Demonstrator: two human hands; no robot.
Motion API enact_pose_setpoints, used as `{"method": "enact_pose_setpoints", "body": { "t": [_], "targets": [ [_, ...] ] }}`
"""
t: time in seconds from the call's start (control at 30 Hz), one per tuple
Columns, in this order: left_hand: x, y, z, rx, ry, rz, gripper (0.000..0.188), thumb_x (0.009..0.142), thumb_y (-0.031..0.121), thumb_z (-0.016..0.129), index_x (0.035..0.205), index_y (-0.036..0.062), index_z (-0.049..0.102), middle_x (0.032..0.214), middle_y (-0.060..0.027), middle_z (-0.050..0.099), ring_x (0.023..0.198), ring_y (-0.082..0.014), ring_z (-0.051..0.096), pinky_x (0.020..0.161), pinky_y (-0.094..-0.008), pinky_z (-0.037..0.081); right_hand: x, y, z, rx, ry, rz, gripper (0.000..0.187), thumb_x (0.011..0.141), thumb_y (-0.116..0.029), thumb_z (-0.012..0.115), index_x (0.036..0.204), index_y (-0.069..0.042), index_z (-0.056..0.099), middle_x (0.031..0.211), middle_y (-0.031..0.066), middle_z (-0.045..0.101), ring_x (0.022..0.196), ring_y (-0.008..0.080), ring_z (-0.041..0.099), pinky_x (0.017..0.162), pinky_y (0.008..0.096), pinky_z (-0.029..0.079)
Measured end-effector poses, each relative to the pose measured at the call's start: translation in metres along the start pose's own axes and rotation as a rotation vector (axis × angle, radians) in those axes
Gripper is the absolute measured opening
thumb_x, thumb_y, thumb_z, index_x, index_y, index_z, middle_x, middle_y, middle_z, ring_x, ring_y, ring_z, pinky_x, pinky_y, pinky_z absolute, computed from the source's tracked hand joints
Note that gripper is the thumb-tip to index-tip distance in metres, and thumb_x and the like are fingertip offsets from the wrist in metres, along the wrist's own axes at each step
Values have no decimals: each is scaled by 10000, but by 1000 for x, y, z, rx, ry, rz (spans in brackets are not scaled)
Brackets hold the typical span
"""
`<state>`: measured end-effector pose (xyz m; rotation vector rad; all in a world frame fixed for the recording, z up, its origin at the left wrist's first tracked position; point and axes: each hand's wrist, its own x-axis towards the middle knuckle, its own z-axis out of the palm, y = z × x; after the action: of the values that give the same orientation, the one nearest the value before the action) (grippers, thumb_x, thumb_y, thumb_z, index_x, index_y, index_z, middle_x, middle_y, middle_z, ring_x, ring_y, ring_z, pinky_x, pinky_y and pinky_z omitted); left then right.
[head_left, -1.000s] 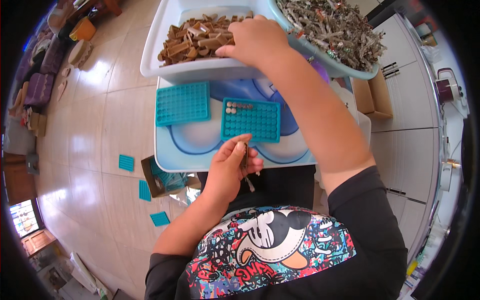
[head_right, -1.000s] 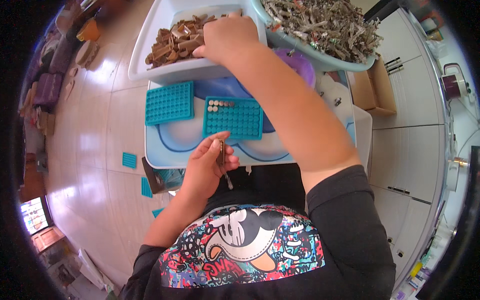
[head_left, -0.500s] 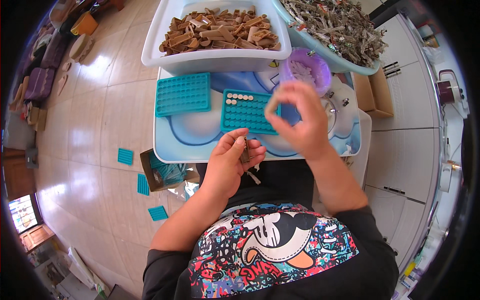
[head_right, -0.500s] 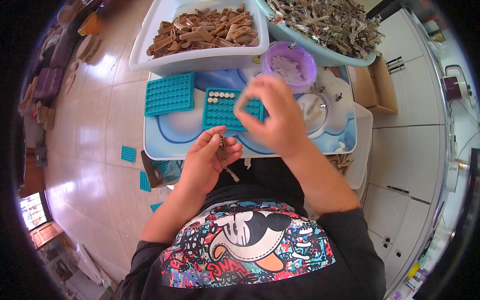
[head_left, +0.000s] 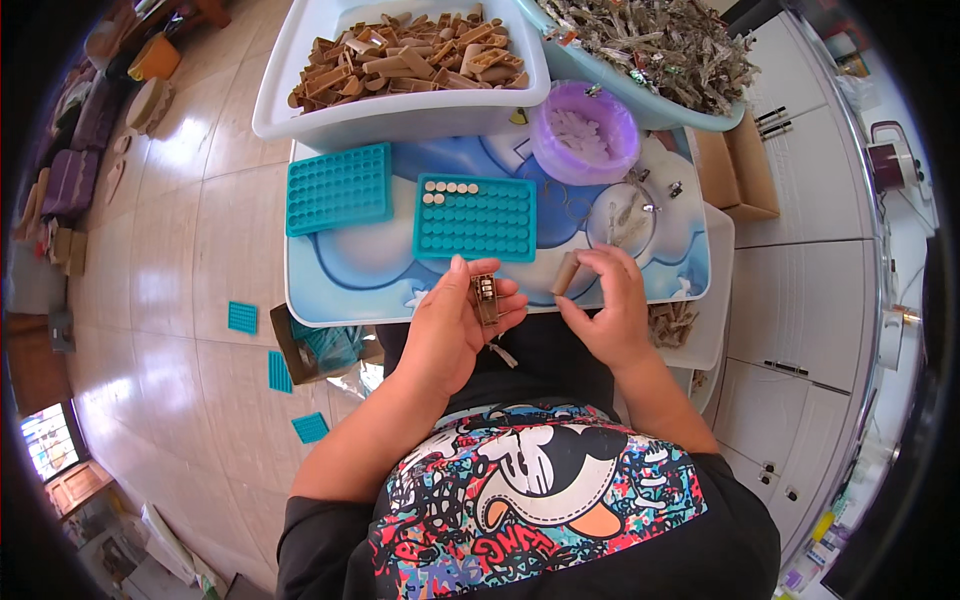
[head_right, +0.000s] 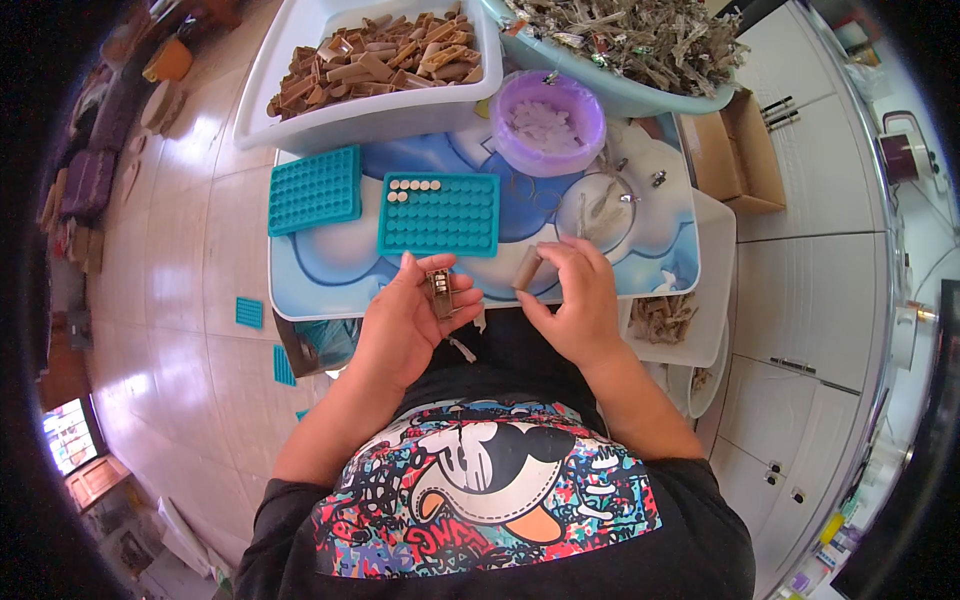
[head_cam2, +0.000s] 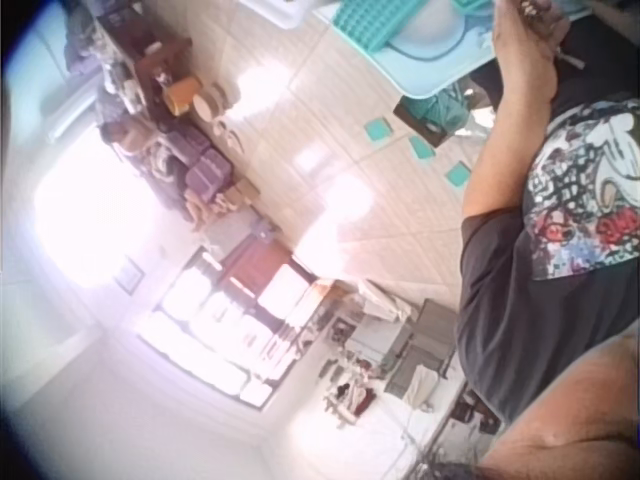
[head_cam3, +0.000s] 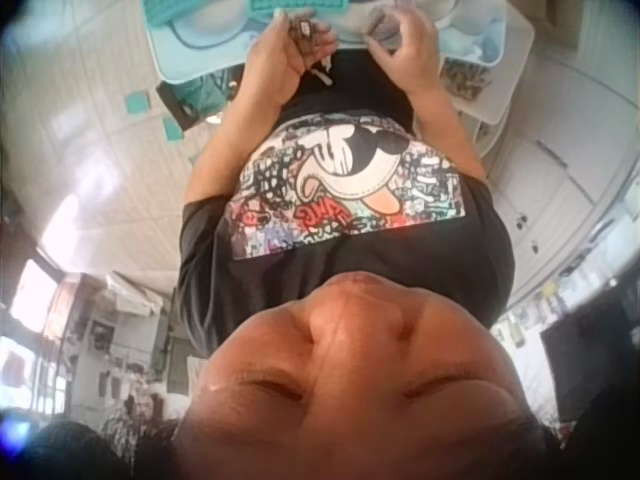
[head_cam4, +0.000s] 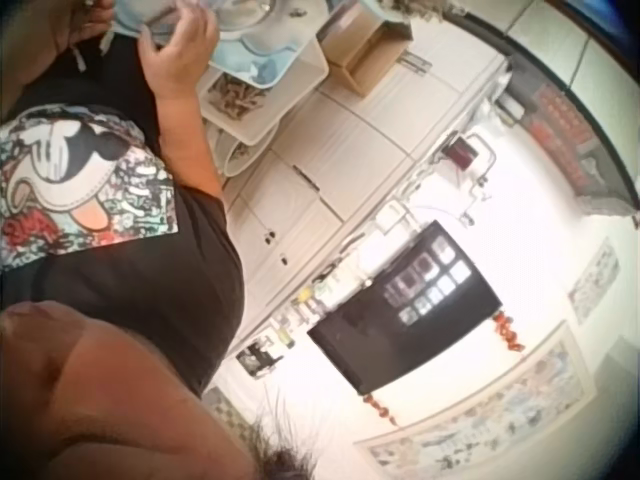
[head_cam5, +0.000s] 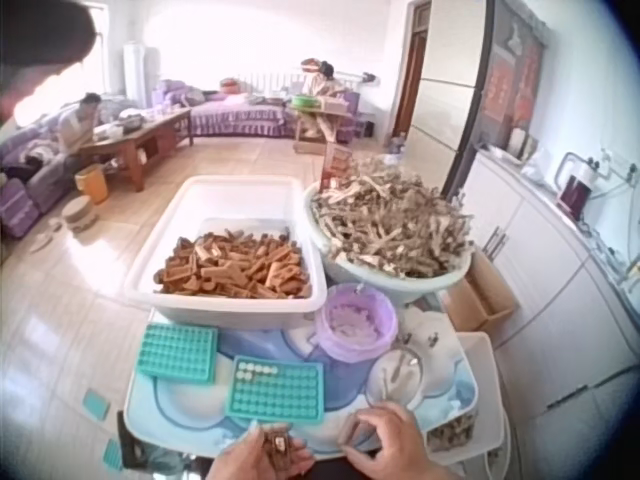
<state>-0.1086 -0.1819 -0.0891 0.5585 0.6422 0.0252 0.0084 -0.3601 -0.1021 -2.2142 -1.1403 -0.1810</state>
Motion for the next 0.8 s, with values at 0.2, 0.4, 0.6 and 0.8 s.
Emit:
{"method": "enact_pose_setpoints", "body": {
  "t": [0.2,0.4,0.6,0.8],
  "targets": [
    [1,-4,-2,19,-38,-49,605,974,520,210,1187,12,459,1030,-113,562,956,-258,595,871,-401,497,19,-35,-5,341,-92,-140,613,611,-125,785,1163,-55,529,1129,110,587,1084,330,532,909,411,413],
    [-2,-5,-2,-8,-154,-54,601,962,540,289,1205,20,469,1056,-116,562,964,-228,582,872,-376,486,18,-40,12,393,-155,-170,685,584,-123,801,1205,-76,515,1184,87,580,1106,326,529,916,409,416],
    [-3,-5,-4,40,-166,-46,655,964,555,177,1228,21,451,1112,-121,566,1011,-237,576,899,-376,468,18,-41,13,371,-170,-171,696,585,-120,796,1218,-75,509,1210,76,575,1116,318,529,926,407,419],
    [-4,-5,-3,18,-139,-45,546,976,499,305,1184,36,508,1062,-104,569,962,-210,585,863,-351,487,17,-36,12,338,-179,-192,685,597,-116,786,1223,-72,509,1217,77,573,1137,316,522,940,411,414]
  ]
}}
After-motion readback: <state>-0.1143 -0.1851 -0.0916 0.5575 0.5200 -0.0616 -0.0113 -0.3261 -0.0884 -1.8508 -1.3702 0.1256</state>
